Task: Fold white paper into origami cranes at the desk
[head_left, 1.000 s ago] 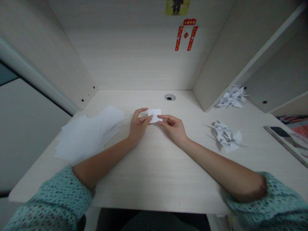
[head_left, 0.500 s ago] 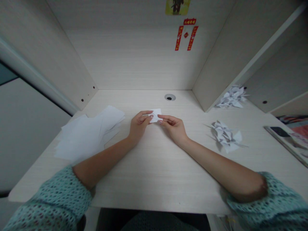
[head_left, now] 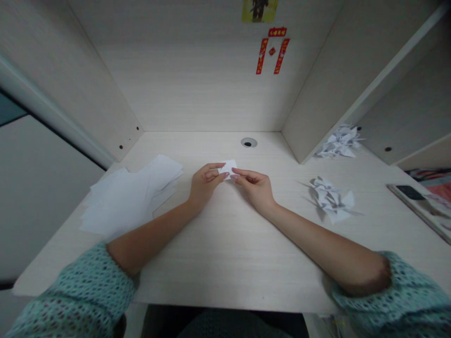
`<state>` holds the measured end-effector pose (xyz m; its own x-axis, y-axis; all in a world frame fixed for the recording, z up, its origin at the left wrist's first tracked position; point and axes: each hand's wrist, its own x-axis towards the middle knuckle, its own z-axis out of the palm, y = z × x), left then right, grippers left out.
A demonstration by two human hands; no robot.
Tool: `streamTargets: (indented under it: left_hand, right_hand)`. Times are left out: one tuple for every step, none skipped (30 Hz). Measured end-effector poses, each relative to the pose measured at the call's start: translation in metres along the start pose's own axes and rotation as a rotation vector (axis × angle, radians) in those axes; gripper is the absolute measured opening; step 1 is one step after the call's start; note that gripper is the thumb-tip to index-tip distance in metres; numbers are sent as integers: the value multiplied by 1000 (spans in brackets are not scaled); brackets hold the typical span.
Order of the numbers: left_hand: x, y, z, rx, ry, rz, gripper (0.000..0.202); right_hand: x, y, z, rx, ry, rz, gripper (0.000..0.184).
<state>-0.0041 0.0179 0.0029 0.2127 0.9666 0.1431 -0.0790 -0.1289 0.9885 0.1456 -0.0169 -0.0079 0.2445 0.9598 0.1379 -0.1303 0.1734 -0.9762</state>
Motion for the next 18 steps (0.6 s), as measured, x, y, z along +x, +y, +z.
streamTargets:
  left_hand:
    - [0, 0, 0, -4, -1, -1, 39]
    - [0, -1, 0, -5, 0, -4, 39]
    - [0, -1, 0, -6, 4, -6, 40]
    - [1, -2, 0, -9, 7, -7, 41]
    - [1, -2, 0, -15, 10, -9, 41]
    - [1, -2, 0, -21, 13, -11, 41]
    - [1, -2, 0, -26, 15, -13, 40]
    - [1, -3, 0, -30, 14, -14, 40]
    - [1, -3, 0, -33, 11, -15, 39]
    - [1, -3, 0, -33, 8, -16, 39]
    - [1, -3, 0, -32, 6, -17, 39]
    - [1, -3, 0, -29, 3, -17, 39]
    - [1, -3, 0, -25, -2, -17, 39]
    - [1, -3, 0, -19, -7, -17, 39]
    - [0, -3, -1, -12, -12, -16, 39]
    - [0, -3, -1, -5, -16, -15, 39]
    - [0, -3, -1, -2, -18, -15, 39]
    - [0, -3, -1, -4, -19, -17, 39]
  right_hand:
    - [0, -1, 0, 3, 0, 5, 24]
    - [0, -1, 0, 5, 0, 10, 23]
    - [0, -2, 0, 6, 2, 14, 23]
    - [0, -2, 0, 6, 3, 15, 23]
    - [0, -2, 0, 5, 5, 14, 23]
    - [0, -2, 0, 3, 5, 11, 22]
    - [0, -1, -1, 0, 5, 8, 22]
    - [0, -1, -1, -5, 3, 3, 23]
    - [0, -1, -1, -13, 1, -2, 23]
    - [0, 0, -1, -22, 0, -6, 23]
    - [-1, 0, -1, -31, 2, -10, 23]
    - [-1, -1, -1, -38, 6, -12, 23]
    - [-1, -1, 0, -41, 9, -14, 24]
    - [-1, -2, 0, -40, 13, -14, 24]
    - [-1, -2, 0, -36, 14, -14, 25]
    - [-1, -3, 1, -30, 13, -13, 26]
    - [-2, -3, 1, -24, 11, -13, 26]
    - [-2, -4, 1, -21, 10, -13, 27]
